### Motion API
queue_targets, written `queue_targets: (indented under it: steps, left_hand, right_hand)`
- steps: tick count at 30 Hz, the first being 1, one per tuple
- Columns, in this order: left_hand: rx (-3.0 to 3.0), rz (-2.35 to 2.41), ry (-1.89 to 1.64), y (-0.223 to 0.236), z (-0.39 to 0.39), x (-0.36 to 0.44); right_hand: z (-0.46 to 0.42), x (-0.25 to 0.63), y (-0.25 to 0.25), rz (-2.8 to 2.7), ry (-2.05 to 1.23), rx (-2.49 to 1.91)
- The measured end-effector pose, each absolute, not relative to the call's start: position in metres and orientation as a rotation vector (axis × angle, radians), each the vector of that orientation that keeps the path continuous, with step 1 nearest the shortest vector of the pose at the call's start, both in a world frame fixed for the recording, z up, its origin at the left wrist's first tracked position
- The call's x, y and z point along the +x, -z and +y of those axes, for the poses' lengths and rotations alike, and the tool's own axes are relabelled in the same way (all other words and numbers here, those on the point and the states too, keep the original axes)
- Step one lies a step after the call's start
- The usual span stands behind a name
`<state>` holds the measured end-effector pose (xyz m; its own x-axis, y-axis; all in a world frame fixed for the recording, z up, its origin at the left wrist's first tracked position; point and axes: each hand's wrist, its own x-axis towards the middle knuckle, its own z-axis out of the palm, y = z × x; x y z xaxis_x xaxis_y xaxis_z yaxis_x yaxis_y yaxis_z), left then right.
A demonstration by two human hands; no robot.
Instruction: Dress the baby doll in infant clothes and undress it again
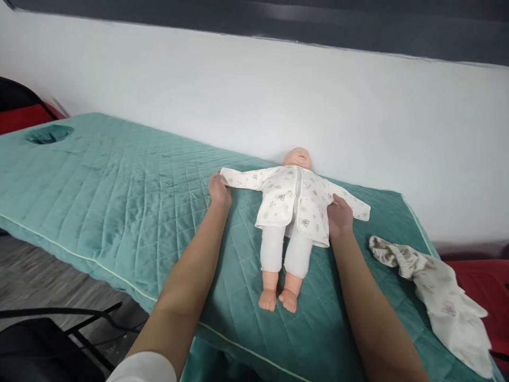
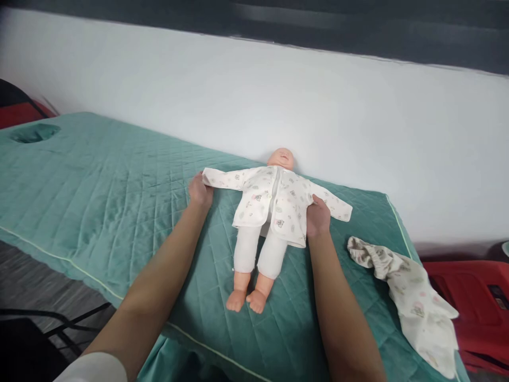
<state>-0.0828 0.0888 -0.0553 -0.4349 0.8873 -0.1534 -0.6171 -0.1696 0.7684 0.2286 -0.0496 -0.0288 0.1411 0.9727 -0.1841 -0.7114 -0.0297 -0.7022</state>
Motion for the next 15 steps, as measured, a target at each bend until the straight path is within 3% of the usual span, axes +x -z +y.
queue_targets:
  steps: [8, 15]
  left_hand:
    - [0.662, 1.219, -1.913, 0.065, 0.061, -0.091]
    - [1.046, 1.357, -1.805, 0.070, 0.014, -0.096]
  right_hand:
    - [-0.059, 0.270, 0.041, -0.235, -1.267, -0.687]
    - [-0.089, 0.289, 0.047, -0.163, -1.114, -0.753]
